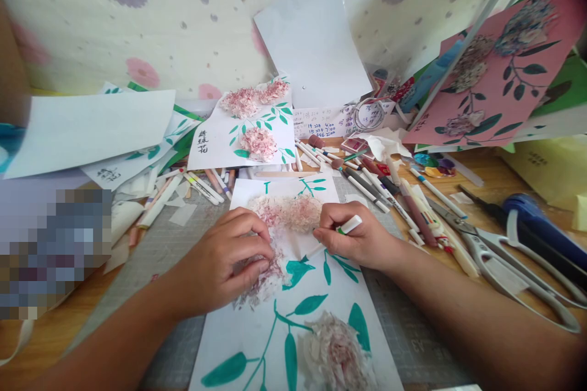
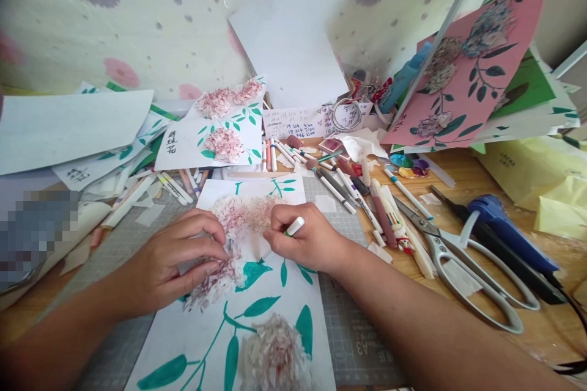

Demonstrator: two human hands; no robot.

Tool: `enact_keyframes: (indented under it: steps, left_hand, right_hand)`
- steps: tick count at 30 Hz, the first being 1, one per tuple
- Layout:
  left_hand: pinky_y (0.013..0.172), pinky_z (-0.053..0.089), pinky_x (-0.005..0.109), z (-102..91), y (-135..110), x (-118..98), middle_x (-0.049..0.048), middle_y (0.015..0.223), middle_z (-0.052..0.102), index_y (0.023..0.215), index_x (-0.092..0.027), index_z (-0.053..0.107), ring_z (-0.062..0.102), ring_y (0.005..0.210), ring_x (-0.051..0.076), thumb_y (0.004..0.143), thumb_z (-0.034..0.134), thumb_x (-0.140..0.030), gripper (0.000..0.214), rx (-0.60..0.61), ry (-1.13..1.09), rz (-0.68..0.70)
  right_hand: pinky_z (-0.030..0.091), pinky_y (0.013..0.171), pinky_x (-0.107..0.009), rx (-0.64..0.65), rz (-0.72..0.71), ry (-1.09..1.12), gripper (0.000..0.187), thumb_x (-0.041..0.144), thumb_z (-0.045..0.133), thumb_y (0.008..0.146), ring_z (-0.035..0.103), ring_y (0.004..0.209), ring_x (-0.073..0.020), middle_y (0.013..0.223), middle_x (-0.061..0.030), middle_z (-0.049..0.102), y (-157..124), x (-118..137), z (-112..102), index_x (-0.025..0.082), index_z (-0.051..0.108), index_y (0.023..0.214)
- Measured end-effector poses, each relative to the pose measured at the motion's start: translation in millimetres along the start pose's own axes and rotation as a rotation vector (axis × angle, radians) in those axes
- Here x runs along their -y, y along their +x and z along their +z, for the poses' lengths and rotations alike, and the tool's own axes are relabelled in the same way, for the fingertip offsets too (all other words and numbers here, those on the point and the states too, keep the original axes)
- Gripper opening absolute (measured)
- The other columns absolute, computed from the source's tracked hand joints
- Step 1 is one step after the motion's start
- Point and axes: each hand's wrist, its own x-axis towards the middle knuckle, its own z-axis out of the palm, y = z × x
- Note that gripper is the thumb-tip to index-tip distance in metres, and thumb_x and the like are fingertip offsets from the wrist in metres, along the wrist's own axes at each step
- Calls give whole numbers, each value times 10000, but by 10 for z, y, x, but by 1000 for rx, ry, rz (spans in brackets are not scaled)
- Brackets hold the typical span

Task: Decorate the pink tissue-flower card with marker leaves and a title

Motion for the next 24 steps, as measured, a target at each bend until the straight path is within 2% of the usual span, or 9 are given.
enact_keyframes:
  steps: [11,16,24]
  left_hand:
    - [858,415,328,-16,-12,7,38,980,592,922,-232,679,531,962,199,918,532,-127,180,-2,-1,8]
    - [876,400,336,-11,-28,9,37,989,588,935,-233,680,526,972,199,920,539,-127,177,-2,-13,4]
    - [884,387,335,-15,-27,15,31,997,575,940,-226,669,512,985,191,923,542,-120,166,10,-22,9]
  right_hand:
    - [313,455,-214,27,34,22,296,172,576,784,377,466,-76,529,54,454,-20,20,-74,216,407,545]
    - [321,454,-228,-22,67,65,310,205,579,812,406,450,-88,499,51,483,-33,26,-63,226,403,558]
    - [316,454,-218,25,22,38,307,160,574,799,385,454,-77,516,54,462,-32,12,-73,216,407,548]
